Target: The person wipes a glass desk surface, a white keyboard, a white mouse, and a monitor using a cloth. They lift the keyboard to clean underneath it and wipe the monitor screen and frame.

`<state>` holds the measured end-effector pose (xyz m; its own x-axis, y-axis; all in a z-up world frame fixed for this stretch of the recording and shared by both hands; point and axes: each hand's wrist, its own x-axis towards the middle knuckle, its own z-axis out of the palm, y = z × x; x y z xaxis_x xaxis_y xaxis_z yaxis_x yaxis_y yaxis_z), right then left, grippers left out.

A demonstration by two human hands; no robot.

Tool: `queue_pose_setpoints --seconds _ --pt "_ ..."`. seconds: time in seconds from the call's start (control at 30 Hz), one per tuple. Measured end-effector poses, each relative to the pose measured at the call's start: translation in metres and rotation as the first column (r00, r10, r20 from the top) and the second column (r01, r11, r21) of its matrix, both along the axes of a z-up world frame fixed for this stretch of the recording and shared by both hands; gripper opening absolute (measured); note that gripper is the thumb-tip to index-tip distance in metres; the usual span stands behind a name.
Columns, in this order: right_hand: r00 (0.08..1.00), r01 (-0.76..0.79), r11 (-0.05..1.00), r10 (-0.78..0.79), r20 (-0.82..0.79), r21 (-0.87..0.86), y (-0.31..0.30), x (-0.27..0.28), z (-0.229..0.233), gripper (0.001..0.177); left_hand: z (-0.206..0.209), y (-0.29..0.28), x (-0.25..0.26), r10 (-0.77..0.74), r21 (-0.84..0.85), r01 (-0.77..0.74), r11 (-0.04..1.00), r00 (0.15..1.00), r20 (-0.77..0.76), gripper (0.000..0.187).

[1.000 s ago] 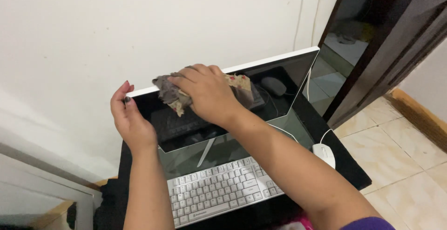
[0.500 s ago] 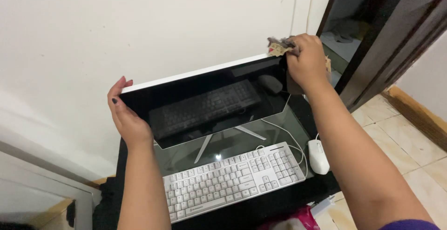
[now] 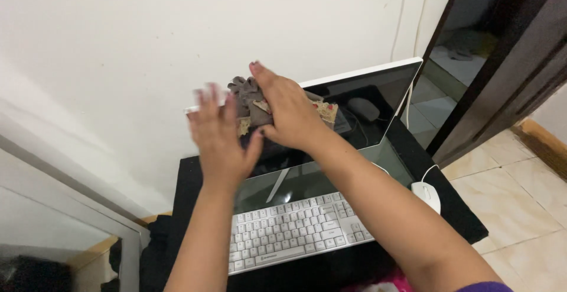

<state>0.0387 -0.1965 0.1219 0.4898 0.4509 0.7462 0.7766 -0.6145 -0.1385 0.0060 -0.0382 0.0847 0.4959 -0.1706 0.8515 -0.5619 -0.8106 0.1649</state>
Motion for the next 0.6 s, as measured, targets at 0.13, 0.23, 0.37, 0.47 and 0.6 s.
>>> queue_pose_setpoints --seconds 0.13,0.23,0.37,0.47,0.6 --pt "0.993 -0.033 0.998 0.038 -0.113 0.044 -0.032 0.009 -0.001 0.109 -0.002 -0.039 0.02 -0.09 0.238 0.03 0.971 0.965 0.247 0.053" --pt "0.976 0.176 0.984 -0.177 -0.131 -0.017 -0.057 -0.007 -0.005 0.114 0.006 -0.053 0.035 -0.104 0.353 0.02 0.935 0.97 0.221 0.055" --pt "0.954 0.27 0.96 -0.256 -0.158 0.074 -0.081 -0.049 -0.034 0.092 0.006 -0.055 0.063 0.034 0.425 -0.125 0.896 0.976 0.214 0.064" --pt "0.949 0.171 0.971 -0.118 -0.292 0.164 -0.091 -0.088 -0.059 0.091 0.014 -0.035 0.07 0.059 0.455 -0.143 0.879 0.979 0.193 0.046" --pt "0.87 0.107 0.955 0.045 -0.491 0.278 -0.1 -0.13 -0.096 0.094 0.027 0.011 0.058 0.092 0.482 -0.112 0.869 0.994 0.064 0.041"
